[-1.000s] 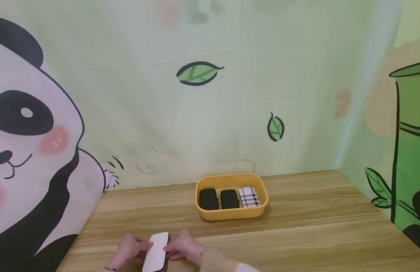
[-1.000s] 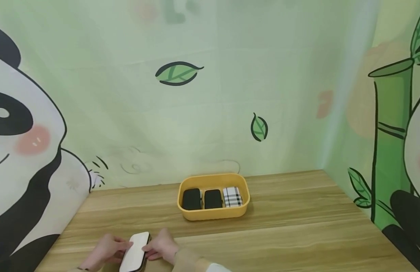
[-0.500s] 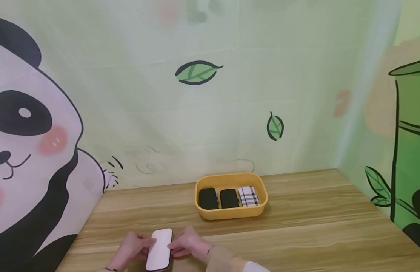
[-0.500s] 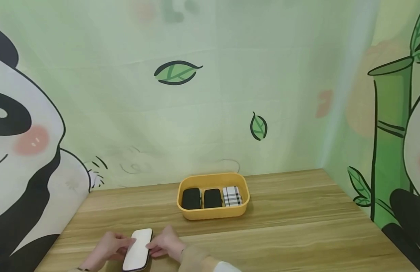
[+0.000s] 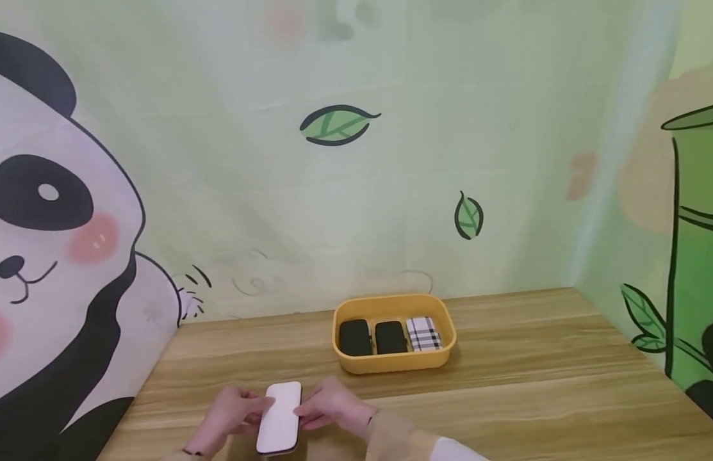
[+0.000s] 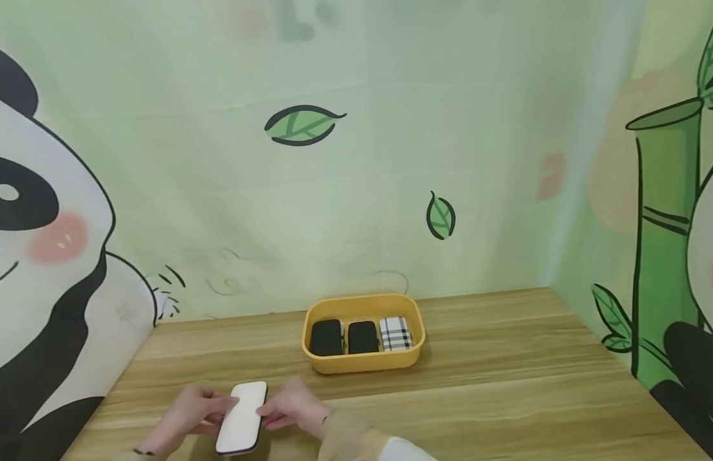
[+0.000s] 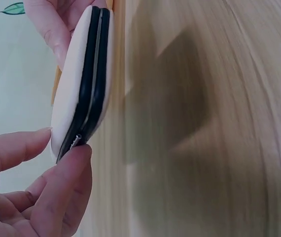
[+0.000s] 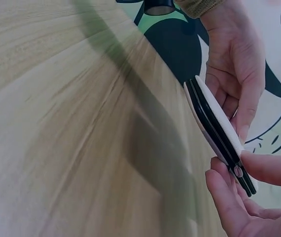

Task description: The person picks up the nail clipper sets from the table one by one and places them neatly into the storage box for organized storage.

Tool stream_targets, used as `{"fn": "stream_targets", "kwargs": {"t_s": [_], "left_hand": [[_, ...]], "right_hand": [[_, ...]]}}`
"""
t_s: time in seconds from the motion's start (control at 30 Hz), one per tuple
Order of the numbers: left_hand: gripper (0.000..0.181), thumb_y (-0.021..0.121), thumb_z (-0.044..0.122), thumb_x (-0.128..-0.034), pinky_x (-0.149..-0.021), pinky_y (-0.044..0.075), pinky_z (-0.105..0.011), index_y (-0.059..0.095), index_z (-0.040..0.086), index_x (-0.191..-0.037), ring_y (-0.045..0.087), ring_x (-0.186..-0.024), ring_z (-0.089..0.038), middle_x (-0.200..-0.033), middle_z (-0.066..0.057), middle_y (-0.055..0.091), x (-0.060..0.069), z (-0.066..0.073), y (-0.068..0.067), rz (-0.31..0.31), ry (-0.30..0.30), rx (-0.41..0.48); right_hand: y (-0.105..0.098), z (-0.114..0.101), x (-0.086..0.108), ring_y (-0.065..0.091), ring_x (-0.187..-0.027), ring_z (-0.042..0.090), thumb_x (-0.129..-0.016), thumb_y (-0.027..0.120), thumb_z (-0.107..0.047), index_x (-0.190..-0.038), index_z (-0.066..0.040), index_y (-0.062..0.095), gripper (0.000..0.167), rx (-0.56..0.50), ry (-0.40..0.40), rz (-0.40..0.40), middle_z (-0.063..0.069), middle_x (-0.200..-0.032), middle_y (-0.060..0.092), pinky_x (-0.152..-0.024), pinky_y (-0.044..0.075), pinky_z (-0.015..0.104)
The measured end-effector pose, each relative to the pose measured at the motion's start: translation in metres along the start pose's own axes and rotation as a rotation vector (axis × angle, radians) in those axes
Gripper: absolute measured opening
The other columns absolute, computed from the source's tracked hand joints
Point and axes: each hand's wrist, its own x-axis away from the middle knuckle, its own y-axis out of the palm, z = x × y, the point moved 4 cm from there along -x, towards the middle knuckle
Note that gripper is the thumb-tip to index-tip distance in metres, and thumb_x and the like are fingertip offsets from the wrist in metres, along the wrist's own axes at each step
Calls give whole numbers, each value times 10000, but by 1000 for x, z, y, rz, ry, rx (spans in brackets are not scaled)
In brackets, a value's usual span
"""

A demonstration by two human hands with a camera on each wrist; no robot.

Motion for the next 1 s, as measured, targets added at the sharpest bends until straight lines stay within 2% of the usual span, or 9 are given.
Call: {"fn": "stream_targets", "kwargs": {"t_s": [0.2,0.33,0.6,0.83,1.0], "left_hand": [[198,682,78,-781,-519,518,-358,554,-72,-765,581,-569,-200,-624,-94,576,2,17,6,-27,58,64],[220,683,71,-784,-528,520,-379,556,-105,-815,594,-571,-224,-640,-111,584,1,24,11,-10,79,89],[252,687,65,-786,-528,521,-383,541,-129,-856,598,-564,-242,-655,-129,586,-5,35,26,17,88,141],[262,676,67,-798,-545,521,-396,531,-137,-875,590,-565,-229,-665,-131,580,-12,46,42,-6,99,198],[259,687,79,-796,-561,521,-410,548,-127,-868,587,-559,-219,-661,-117,576,-13,52,54,-11,89,206]], "right_hand": [[-15,-10,1,620,-617,260,-740,664,107,-827,140,630,99,-56,-14,-19,212,-698,622,-589,524,378],[-23,-14,-1,628,-634,275,-740,670,100,-843,136,631,116,-49,-30,-25,218,-706,624,-591,523,382],[-42,-17,-2,629,-674,302,-777,642,90,-896,137,603,134,-90,20,-29,246,-747,619,-618,518,411],[-59,-23,1,626,-742,318,-819,612,52,-999,166,569,217,-137,-9,-77,245,-834,622,-634,514,421],[-73,-24,3,627,-739,307,-821,622,37,-1027,164,559,250,-109,-12,-58,235,-841,623,-632,514,423]]}}
